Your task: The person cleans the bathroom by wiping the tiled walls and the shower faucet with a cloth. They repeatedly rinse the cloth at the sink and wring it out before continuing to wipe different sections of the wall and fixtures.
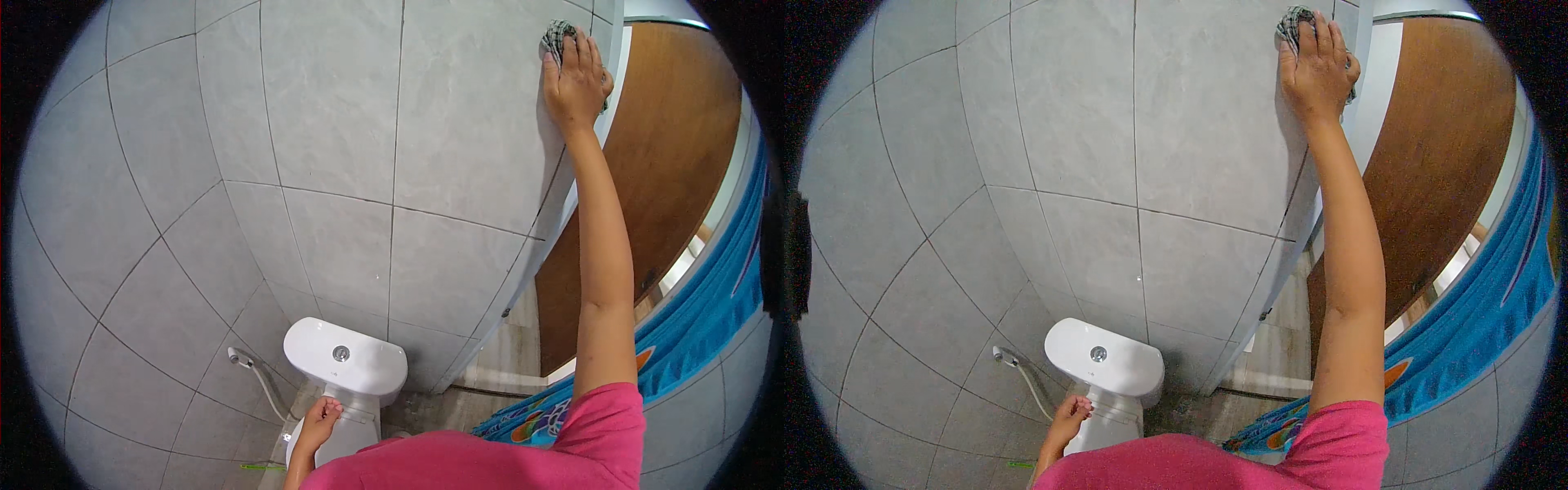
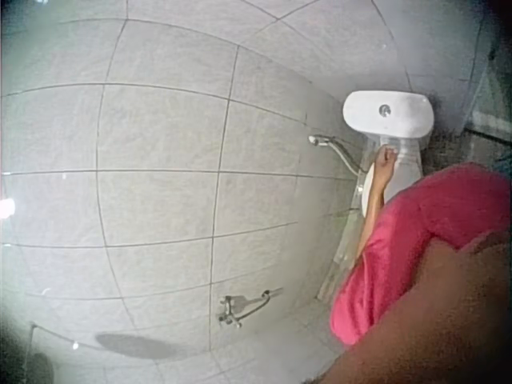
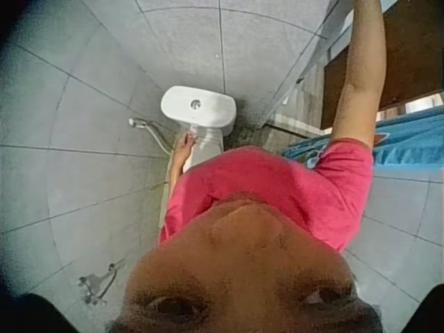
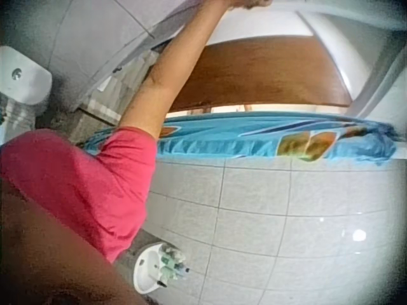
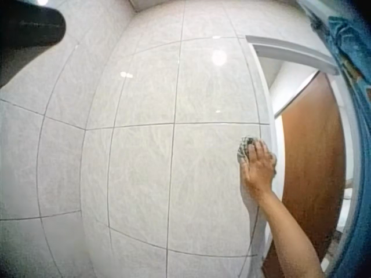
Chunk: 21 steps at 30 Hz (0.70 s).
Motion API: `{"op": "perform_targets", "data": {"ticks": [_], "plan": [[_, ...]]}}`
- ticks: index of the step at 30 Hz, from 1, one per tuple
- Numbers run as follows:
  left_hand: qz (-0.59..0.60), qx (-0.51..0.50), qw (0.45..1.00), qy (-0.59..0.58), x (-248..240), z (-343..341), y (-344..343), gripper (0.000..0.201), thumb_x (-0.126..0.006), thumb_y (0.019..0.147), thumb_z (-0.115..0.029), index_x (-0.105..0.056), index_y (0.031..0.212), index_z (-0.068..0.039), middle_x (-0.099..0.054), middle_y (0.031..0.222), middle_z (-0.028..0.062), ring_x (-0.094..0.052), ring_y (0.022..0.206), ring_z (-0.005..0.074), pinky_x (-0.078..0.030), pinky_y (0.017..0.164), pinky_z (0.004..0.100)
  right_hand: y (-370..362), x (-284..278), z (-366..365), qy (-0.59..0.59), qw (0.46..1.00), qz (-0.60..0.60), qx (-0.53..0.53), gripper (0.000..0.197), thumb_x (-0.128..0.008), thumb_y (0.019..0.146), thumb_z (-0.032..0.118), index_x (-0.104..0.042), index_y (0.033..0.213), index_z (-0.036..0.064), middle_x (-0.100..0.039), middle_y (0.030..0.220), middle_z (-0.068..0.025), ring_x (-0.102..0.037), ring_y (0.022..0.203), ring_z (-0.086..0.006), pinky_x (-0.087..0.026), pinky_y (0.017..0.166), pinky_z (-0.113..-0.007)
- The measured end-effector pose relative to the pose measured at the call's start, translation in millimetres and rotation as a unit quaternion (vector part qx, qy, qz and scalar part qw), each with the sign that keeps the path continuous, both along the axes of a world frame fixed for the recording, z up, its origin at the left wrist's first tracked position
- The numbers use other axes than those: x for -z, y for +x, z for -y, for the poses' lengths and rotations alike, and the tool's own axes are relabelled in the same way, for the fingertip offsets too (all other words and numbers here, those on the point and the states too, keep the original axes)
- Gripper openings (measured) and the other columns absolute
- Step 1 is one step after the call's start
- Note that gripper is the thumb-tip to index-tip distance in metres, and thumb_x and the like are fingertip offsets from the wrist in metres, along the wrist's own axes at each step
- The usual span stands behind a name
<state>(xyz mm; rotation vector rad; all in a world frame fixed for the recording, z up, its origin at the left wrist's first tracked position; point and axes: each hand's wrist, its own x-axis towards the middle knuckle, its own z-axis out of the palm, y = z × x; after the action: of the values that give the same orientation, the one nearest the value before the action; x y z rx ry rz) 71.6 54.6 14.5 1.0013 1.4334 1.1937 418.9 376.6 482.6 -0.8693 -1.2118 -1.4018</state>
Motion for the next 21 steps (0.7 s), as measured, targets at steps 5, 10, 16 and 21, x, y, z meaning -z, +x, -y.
{"op": "perform_targets", "data": {"ticks": [5,10,16,21], "plan": [[-0.019,0.007,1.000,0.005,-2,2,0,0.012,-0.056,0.079,-0.013,-0.053,0.086,-0.004,-0.050,0.068,-0.0014,-0.044,0.062,0.0071,-0.037,0.057,0.0207,-1,-1,4,-0.012,1.000,-0.004,0.005,0.042,-0.041,0.082,0.037,-0.047,0.116,0.0128,-0.037,0.130,-0.0036,-0.029,0.122,-0.0215,-0.018,0.094,-0.043],[-0.007,0.013,1.000,0.002,-12,5,1,0.013,-0.056,0.080,-0.013,-0.052,0.087,-0.003,-0.050,0.069,-0.0009,-0.046,0.065,0.0079,-0.038,0.060,0.0211,-6,1,10,-0.011,1.000,0.003,-0.006,0.042,-0.041,0.082,0.036,-0.047,0.116,0.0119,-0.037,0.130,-0.0034,-0.029,0.122,-0.0219,-0.018,0.094,-0.043],[-0.011,0.013,1.000,0.000,-16,7,-1,0.013,-0.055,0.081,-0.014,-0.052,0.088,-0.003,-0.051,0.070,-0.0003,-0.048,0.067,0.0084,-0.039,0.063,0.0215,-6,0,11,-0.015,1.000,0.004,-0.008,0.042,-0.042,0.082,0.037,-0.047,0.116,0.0130,-0.037,0.130,-0.0035,-0.029,0.122,-0.0226,-0.018,0.094,-0.044],[-0.013,0.015,1.000,0.001,-23,11,-1,0.014,-0.055,0.081,-0.013,-0.052,0.089,-0.003,-0.051,0.071,0.0002,-0.049,0.068,0.0089,-0.040,0.064,0.0221,-2,-1,12,-0.017,1.000,0.008,0.002,0.042,-0.042,0.081,0.035,-0.047,0.117,0.0137,-0.036,0.131,-0.0035,-0.028,0.123,-0.0221,-0.017,0.095,-0.043]]}}
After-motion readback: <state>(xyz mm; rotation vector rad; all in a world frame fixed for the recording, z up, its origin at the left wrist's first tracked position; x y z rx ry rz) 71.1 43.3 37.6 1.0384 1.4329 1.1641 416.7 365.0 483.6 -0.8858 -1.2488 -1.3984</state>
